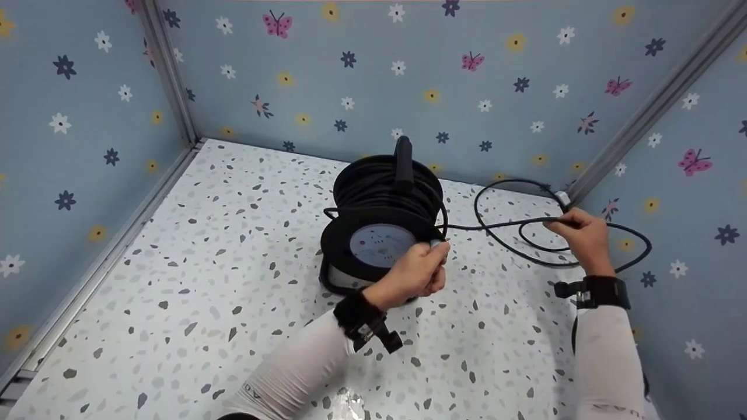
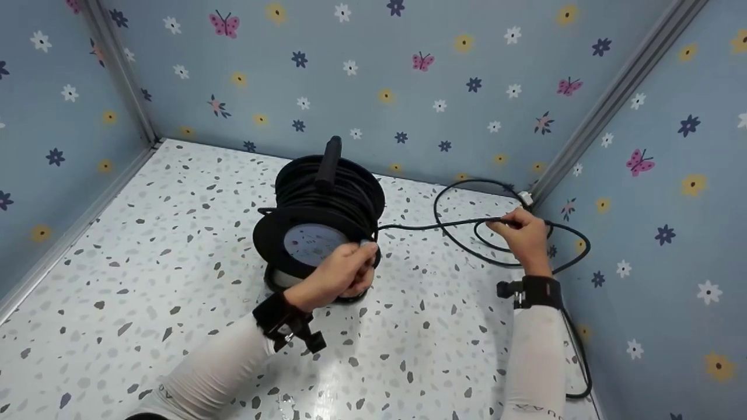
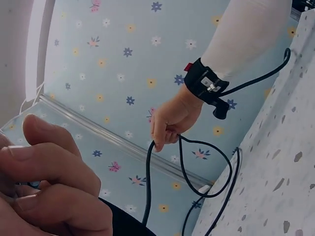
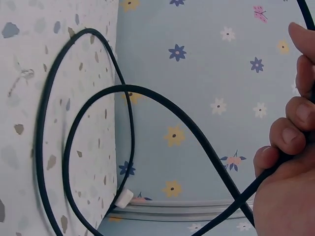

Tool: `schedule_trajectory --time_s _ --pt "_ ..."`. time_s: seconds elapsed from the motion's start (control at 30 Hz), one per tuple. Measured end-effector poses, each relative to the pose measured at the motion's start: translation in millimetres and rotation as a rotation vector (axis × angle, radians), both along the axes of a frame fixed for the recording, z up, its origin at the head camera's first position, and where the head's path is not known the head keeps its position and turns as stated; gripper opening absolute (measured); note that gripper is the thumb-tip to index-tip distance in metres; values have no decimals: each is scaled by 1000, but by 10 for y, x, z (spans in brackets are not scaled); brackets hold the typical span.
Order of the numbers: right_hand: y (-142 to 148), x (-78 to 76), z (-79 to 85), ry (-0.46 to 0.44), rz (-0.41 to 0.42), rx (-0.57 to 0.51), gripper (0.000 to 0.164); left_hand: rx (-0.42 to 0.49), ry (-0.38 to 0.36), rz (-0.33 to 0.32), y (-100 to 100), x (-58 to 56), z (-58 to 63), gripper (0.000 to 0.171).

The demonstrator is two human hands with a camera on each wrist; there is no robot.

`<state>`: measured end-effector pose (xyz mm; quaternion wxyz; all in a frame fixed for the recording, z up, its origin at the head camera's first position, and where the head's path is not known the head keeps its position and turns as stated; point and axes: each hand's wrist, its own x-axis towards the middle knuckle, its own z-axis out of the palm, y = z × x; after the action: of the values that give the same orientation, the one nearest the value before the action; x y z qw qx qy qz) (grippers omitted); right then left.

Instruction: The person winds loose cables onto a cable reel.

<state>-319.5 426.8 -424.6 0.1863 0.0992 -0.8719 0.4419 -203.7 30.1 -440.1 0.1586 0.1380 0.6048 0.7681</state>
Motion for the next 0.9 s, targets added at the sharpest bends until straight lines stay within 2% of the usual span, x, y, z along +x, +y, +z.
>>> schedule_trajectory --time_s 0.23,0.47,0.7,0.9 --pt "-213 77 -127 0 70 29 14 -132 -46 8 125 5 -249 42" --pt "-241 -27 -431 -11 59 117 13 -251 -27 28 121 16 -457 48" --pt "-346 -33 -637 10 62 120 17 -235 -84 39 52 31 -617 43" --pt "-477 7 -740 28 108 145 16 -213 -115 51 -17 49 -759 39"
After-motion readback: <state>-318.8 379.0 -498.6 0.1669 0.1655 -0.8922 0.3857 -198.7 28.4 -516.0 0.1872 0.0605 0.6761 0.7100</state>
